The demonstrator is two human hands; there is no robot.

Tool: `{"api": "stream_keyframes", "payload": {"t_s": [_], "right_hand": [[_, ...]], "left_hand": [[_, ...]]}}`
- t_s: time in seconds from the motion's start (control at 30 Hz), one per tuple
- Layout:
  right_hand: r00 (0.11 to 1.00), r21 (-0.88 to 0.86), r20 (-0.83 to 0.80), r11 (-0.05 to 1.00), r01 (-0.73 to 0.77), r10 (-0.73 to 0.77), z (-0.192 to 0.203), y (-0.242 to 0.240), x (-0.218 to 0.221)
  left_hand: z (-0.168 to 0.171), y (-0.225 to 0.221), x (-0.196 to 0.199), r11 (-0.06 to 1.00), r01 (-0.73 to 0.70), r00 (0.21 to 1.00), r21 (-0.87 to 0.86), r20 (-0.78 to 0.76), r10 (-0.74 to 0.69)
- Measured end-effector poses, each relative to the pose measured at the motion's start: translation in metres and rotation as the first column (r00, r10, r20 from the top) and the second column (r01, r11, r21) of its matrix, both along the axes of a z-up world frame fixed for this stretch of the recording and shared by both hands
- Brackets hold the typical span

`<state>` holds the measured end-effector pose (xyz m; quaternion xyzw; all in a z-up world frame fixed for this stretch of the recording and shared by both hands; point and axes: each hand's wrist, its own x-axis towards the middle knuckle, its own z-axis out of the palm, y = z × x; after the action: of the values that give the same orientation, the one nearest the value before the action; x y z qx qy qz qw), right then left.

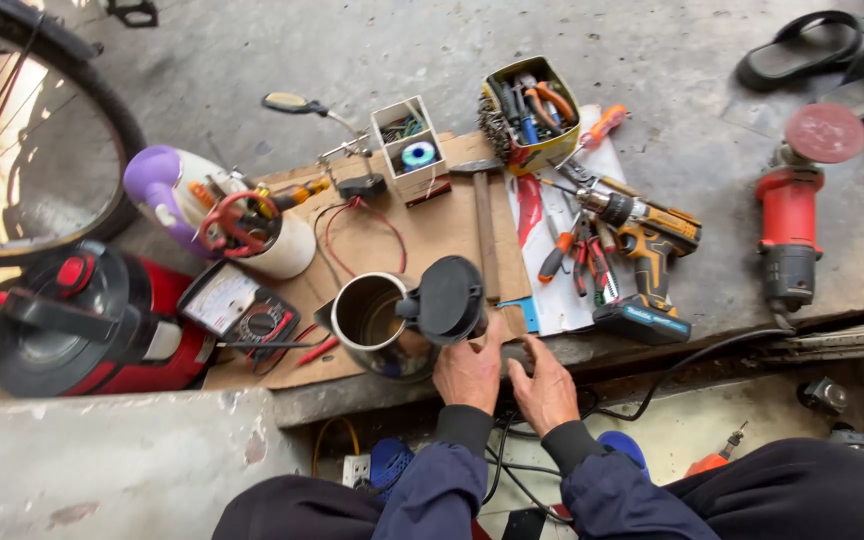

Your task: Reassembling and modifying a kettle handle using a power drill and an angle grinder.

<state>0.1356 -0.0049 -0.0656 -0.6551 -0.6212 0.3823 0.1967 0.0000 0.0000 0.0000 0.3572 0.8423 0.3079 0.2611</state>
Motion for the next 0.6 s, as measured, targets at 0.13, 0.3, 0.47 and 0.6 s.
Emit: {"api": "stream_keyframes", "payload": {"t_s": [0.13, 0.3, 0.47, 0.6], "right_hand": [[1.000, -0.056, -0.006, 0.998, -0.004, 0.004, -0.007, 0.004, -0.007], [0.961, -0.084, -0.223, 0.985, 0.148, -0.163, 0.016, 0.016, -0.023], [0.924, -0.174, -0.295, 0.965, 0.197, -0.242, 0.036, 0.032, -0.037], [0.914, -0.143, -0.310, 0.963, 0.229, -0.263, 0.045, 0.041, -0.050]], "left_hand": [[-0.013, 0.004, -0.007, 1.000, 0.004, 0.995, 0.031, -0.103, -0.001], [0.026, -0.005, -0.028, 0.995, -0.097, 0.994, 0.015, 0.054, 0.096], [0.091, -0.005, -0.077, 0.911, -0.362, 0.850, 0.198, 0.472, 0.235], [0.117, -0.012, -0.101, 0.883, -0.424, 0.744, 0.199, 0.633, 0.215]]}}
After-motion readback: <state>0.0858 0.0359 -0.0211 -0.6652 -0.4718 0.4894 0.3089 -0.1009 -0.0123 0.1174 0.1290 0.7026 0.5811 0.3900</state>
